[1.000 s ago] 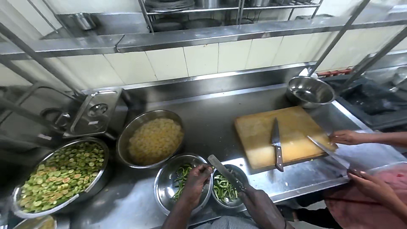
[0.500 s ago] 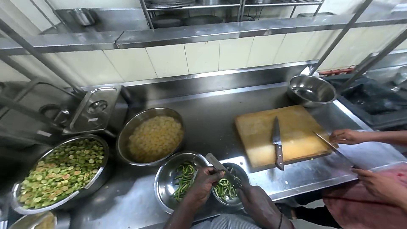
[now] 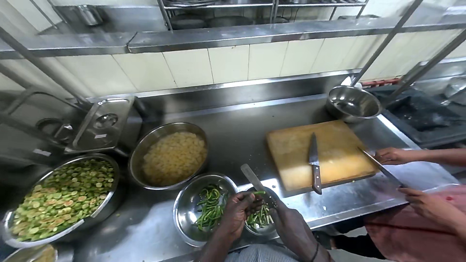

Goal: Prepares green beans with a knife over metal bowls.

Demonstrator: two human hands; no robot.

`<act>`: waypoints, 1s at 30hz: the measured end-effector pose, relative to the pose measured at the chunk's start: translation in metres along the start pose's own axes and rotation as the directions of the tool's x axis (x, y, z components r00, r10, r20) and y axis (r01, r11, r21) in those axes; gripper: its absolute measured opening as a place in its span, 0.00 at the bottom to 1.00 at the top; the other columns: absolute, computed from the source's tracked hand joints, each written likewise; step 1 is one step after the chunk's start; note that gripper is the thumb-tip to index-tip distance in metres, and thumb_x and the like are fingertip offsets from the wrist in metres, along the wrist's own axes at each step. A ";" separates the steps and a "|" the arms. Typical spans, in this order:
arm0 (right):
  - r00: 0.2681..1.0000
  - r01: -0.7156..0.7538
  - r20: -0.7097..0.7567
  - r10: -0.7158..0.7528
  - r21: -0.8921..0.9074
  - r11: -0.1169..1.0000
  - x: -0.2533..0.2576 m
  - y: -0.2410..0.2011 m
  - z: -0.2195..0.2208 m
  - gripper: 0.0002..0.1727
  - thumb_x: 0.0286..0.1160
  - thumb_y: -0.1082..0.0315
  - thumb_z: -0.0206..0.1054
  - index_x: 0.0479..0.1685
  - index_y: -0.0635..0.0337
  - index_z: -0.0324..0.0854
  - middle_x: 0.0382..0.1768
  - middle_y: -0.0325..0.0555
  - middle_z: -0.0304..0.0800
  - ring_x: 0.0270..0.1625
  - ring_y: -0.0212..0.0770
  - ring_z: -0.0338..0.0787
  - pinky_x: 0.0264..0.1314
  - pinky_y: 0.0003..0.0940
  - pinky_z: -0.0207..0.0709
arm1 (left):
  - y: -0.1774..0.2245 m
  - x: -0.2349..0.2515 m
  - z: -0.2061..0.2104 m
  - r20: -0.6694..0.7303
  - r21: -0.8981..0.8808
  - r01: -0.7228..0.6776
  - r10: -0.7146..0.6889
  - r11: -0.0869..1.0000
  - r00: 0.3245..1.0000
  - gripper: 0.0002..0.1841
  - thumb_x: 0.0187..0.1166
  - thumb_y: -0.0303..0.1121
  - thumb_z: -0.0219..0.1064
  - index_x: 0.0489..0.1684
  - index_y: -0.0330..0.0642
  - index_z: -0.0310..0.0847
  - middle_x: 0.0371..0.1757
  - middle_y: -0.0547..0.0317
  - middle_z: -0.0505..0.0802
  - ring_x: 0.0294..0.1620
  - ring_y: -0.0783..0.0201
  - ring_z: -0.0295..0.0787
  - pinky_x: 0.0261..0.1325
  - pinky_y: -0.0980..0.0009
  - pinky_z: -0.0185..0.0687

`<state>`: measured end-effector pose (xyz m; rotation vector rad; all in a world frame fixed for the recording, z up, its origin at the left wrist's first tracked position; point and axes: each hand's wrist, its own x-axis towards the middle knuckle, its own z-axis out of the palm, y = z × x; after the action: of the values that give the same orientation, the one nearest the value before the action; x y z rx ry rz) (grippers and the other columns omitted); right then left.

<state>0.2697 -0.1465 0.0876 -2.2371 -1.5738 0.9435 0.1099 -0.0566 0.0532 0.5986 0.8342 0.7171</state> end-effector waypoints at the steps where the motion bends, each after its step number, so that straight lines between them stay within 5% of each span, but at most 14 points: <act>1: 1.000 -0.006 0.017 0.006 -0.021 1.000 0.000 -0.001 -0.002 0.24 0.92 0.51 0.48 0.70 0.56 0.78 0.37 0.53 0.90 0.44 0.55 0.92 0.52 0.54 0.83 | 0.001 0.000 -0.001 0.000 0.014 0.001 -0.001 1.000 1.000 0.09 0.87 0.24 0.60 0.48 0.25 0.83 0.47 0.37 0.94 0.46 0.50 0.96 0.56 0.57 0.92; 14: 0.987 0.004 0.160 0.007 -0.067 0.998 0.002 -0.010 -0.004 0.23 0.93 0.52 0.47 0.61 0.61 0.79 0.41 0.56 0.89 0.49 0.57 0.92 0.54 0.56 0.82 | 0.004 0.001 -0.003 0.072 0.208 0.132 -0.150 0.969 0.986 0.06 0.83 0.24 0.65 0.40 0.28 0.85 0.38 0.45 0.95 0.39 0.55 0.95 0.50 0.60 0.93; 20: 0.990 0.015 0.140 -0.010 -0.039 0.999 0.004 -0.010 0.001 0.23 0.93 0.53 0.47 0.59 0.61 0.79 0.39 0.56 0.89 0.47 0.57 0.91 0.53 0.55 0.81 | -0.006 0.003 -0.004 0.098 0.060 0.169 -0.174 0.984 0.980 0.05 0.84 0.23 0.64 0.40 0.29 0.83 0.39 0.46 0.93 0.41 0.56 0.93 0.54 0.59 0.91; 24: 1.000 0.016 0.025 -0.017 0.038 0.999 0.005 -0.007 0.003 0.23 0.92 0.53 0.48 0.62 0.60 0.81 0.38 0.53 0.90 0.45 0.54 0.92 0.53 0.53 0.82 | -0.008 0.002 -0.005 0.119 -0.126 0.162 -0.147 0.979 0.982 0.08 0.86 0.23 0.59 0.53 0.27 0.81 0.46 0.40 0.93 0.47 0.50 0.94 0.60 0.54 0.90; 30: 0.999 0.024 0.046 -0.024 0.003 1.000 0.006 -0.005 0.002 0.23 0.92 0.53 0.49 0.56 0.62 0.82 0.36 0.54 0.88 0.44 0.55 0.91 0.52 0.54 0.82 | -0.011 0.002 0.004 0.033 -0.041 0.096 -0.095 0.995 0.995 0.03 0.82 0.21 0.65 0.42 0.27 0.82 0.39 0.43 0.93 0.40 0.53 0.94 0.52 0.57 0.93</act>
<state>0.2662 -0.1392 0.0870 -2.2049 -1.6149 0.9961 0.1175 -0.0626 0.0468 0.5272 0.8121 0.6355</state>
